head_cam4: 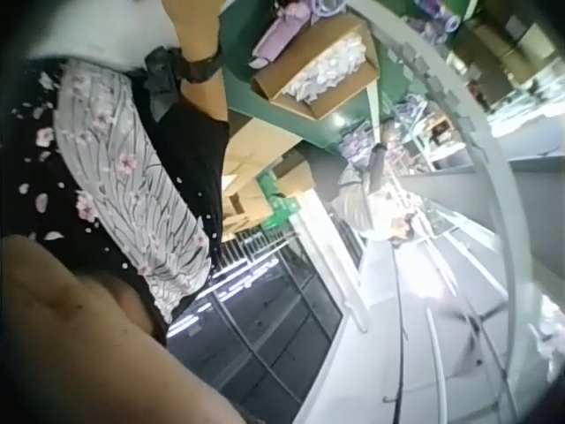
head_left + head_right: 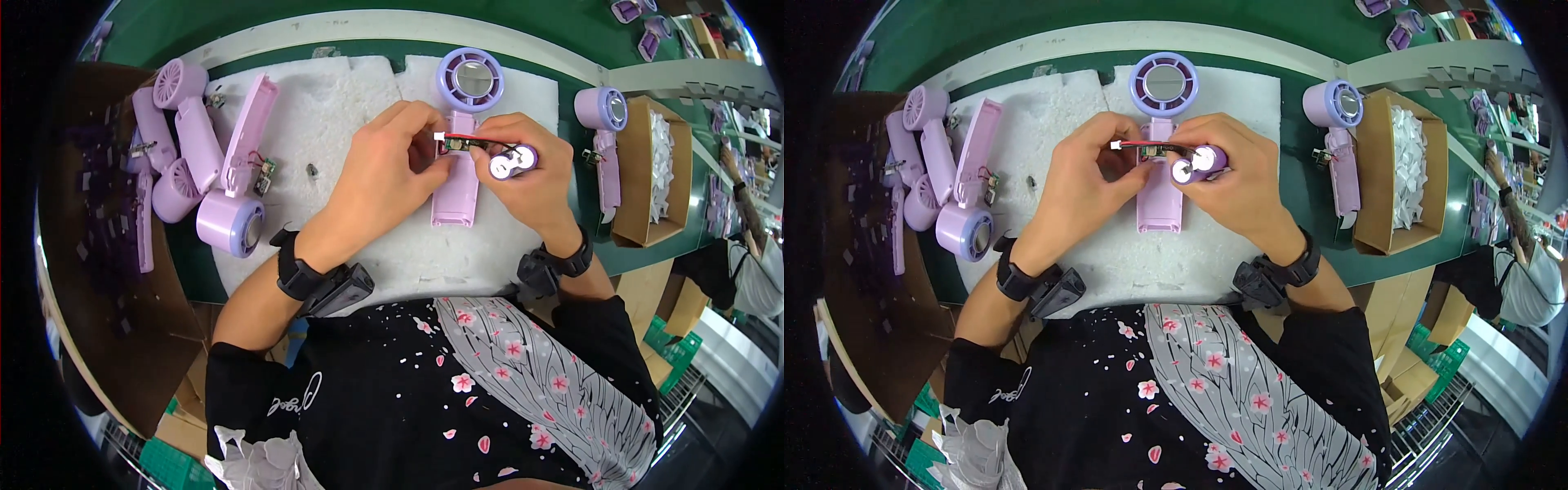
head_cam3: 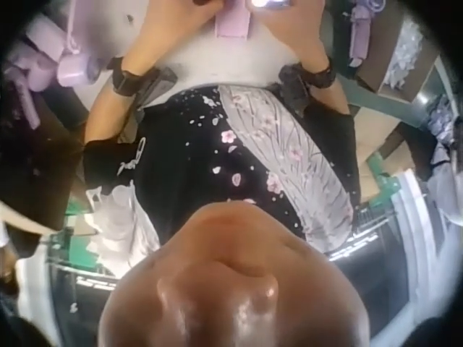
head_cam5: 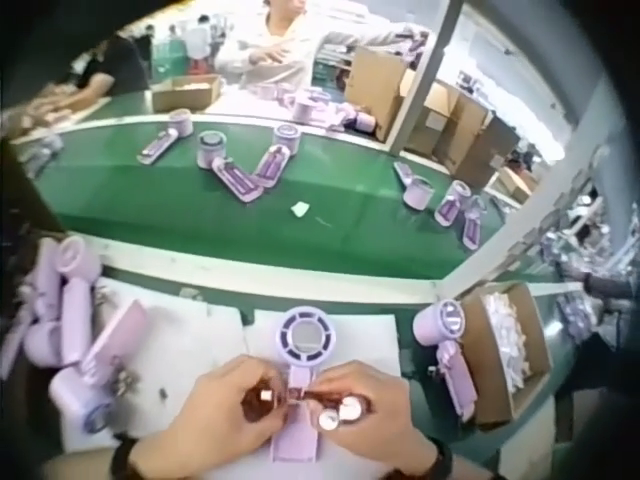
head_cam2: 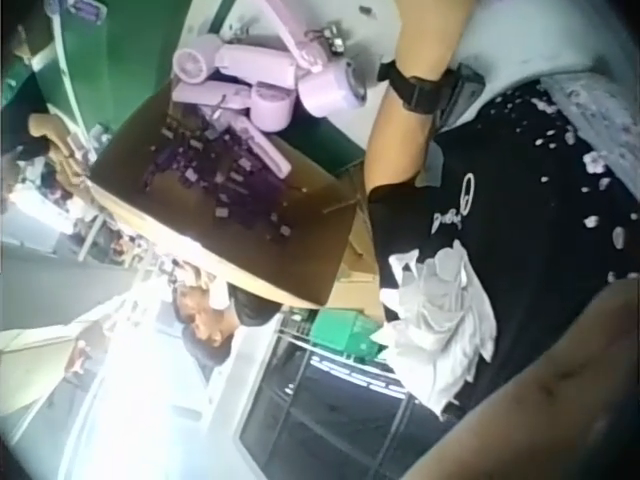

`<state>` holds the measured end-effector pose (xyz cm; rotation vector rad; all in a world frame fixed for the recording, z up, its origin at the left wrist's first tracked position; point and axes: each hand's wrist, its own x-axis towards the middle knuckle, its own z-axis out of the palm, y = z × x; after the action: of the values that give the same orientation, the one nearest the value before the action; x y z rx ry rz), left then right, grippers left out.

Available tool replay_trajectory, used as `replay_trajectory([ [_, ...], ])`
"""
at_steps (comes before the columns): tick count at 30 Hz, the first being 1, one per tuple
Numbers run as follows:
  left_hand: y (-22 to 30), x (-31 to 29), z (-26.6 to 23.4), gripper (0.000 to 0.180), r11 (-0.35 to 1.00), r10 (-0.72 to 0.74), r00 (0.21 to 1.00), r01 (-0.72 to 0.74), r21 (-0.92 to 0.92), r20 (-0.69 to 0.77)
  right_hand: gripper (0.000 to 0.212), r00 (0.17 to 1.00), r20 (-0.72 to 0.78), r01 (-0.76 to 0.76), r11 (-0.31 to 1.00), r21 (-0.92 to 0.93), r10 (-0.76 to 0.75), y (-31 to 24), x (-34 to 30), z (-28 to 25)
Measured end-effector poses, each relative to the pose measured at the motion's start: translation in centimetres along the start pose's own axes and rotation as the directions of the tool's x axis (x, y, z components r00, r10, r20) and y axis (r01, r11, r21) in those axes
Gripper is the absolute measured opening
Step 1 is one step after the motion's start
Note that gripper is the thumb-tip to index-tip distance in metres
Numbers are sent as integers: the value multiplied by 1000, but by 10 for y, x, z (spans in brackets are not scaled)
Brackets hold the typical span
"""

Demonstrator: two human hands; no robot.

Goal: The person picks up a fan housing and a circuit board by hand, then connects a battery pack to the board. They place the board and battery into the housing, press the power button to test the fan, and set the assembly aside before reaching for another fan housing.

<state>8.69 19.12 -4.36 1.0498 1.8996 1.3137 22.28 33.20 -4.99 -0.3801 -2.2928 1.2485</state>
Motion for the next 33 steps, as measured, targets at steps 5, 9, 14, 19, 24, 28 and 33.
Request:
replay_trajectory([
  [5, -3, 0, 1, 35, 996, 82, 995, -80, -34, 51, 24, 978, 130, 173, 982, -72, -162, -4, 8, -10],
  [9, 1, 2, 1, 32, 995, 87, 993, -83, -55, 78, 26, 969, 169, 212, 963, -170, -183, -11, 7, -10],
  [14, 1, 2, 0, 32, 999, 34, 995, -31, -38, 91, 26, 984, 79, 177, 956, -235, -162, -13, 4, -4],
  [19, 4, 3, 0, 33, 998, -27, 993, 32, -46, 114, 26, 996, -12, 89, 977, -193, -93, -10, 0, 0],
  [24, 3, 4, 1, 32, 999, -6, 994, 11, -46, 113, 25, 989, 1, 142, 964, -226, -145, -7, 2, 0],
  [28, -1, 5, -1, 30, 997, -4, 990, 16, -80, 144, 24, 991, 30, 132, 967, -220, -128, -10, 4, -1],
  [33, -9, 10, -3, 30, 988, 38, 991, -19, -151, 127, 23, 992, 36, 123, 968, -218, -118, -11, 8, -1],
])
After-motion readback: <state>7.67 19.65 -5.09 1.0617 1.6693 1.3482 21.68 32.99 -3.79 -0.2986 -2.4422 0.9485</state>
